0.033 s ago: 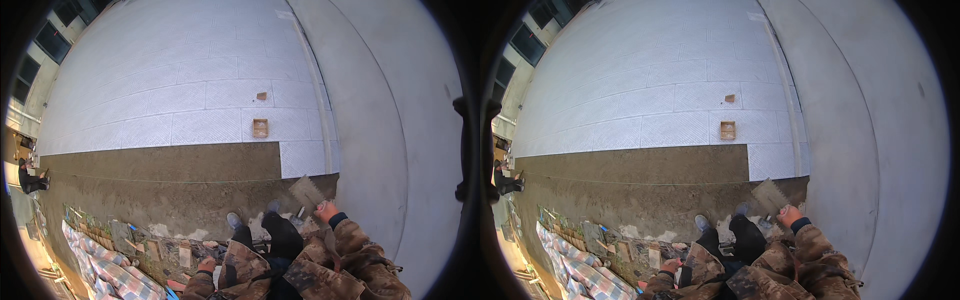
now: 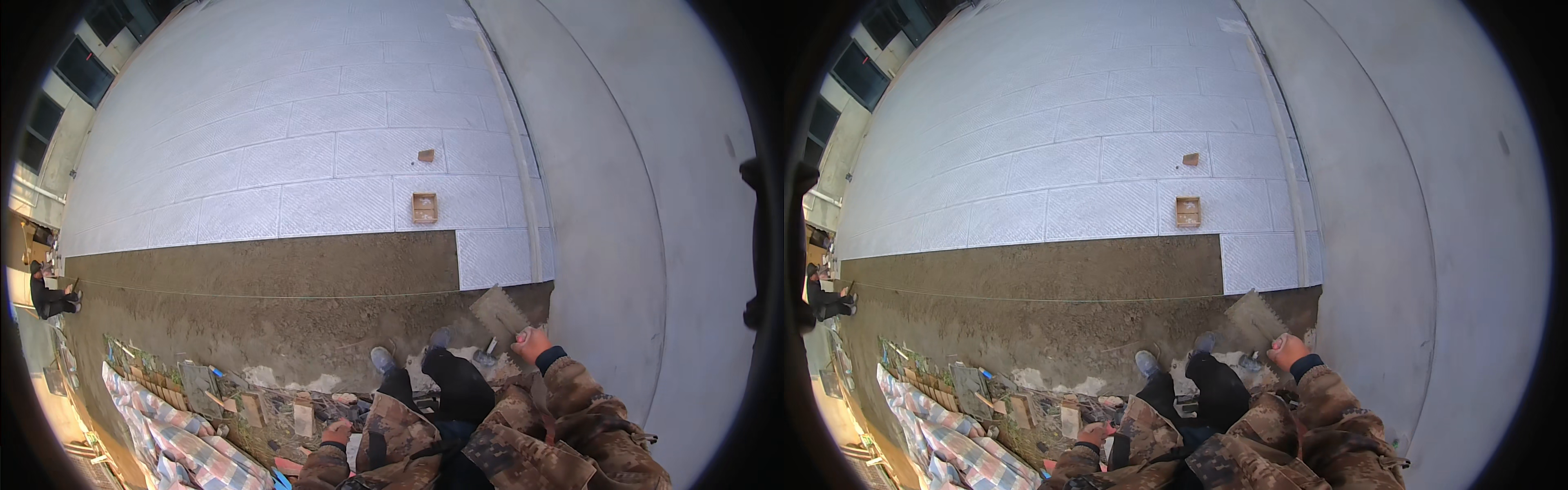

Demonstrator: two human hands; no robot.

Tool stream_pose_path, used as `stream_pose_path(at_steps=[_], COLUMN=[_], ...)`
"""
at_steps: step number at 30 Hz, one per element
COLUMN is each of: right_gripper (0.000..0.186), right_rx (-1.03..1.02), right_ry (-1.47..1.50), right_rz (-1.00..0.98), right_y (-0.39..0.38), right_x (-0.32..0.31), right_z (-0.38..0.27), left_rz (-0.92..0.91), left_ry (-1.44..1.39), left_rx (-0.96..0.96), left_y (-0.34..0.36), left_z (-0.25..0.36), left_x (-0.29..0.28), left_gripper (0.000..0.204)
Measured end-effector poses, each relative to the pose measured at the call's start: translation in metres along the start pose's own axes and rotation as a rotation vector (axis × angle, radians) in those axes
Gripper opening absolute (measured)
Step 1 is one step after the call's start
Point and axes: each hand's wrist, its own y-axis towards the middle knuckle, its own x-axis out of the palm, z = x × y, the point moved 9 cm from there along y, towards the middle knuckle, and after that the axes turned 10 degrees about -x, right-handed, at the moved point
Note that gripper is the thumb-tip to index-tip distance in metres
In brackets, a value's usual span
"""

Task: The person aligns and places white textured tiles onto a wall, using a string line as a guide. They insert small white spacers between tiles and smooth the mortar with a notched trowel.

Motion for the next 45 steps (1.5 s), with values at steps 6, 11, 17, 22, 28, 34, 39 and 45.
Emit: stream_pose_path(at_steps=[6, 11, 17, 22, 28, 34, 39, 45], right_gripper=[0.026, 0.027, 0.028, 0.027, 0.026, 0.026, 0.024, 0.029], right_rx=[-0.034, 0.039, 0.083, 0.216, 0.152, 0.259, 0.178, 0.238], right_ry=[0.028, 0.100, 0.139, 0.039, 0.029, 0.067, 0.116, 0.185], right_rz=[0.043, -0.017, 0.029, -0.022, 0.141, 0.130, 0.199, 0.219], right_y=[0.018, 0.009, -0.012, -0.039, -0.056, -0.076, -0.087, -0.092], right_x=[0.021, 0.029, 0.016, 0.029, 0.059, 0.102, 0.108, 0.140], right_z=[-0.003, 0.010, 0.044, 0.096, 0.121, 0.099, 0.008, -0.047], left_rz=[0.070, 0.101, 0.098, 0.150, 0.103, 0.017, -0.007, -0.245], left_ry=[-0.058, 0.533, 0.433, 0.505, 0.536, 0.441, 0.569, 0.226], left_rx=[-0.033, 0.304, 0.185, 0.289, 0.383, 0.188, 0.160, -0.001], left_y=[-0.012, -0.034, -0.026, -0.052, -0.053, -0.018, 0.015, 0.078], left_z=[0.018, 0.082, 0.131, 0.164, 0.170, 0.151, 0.139, 0.110], left_x=[-0.004, 0.022, 0.032, 0.038, 0.028, -0.023, -0.086, -0.158], left_gripper=[0.021, 0.032, 0.033, 0.034, 0.032, 0.033, 0.029, 0.024])
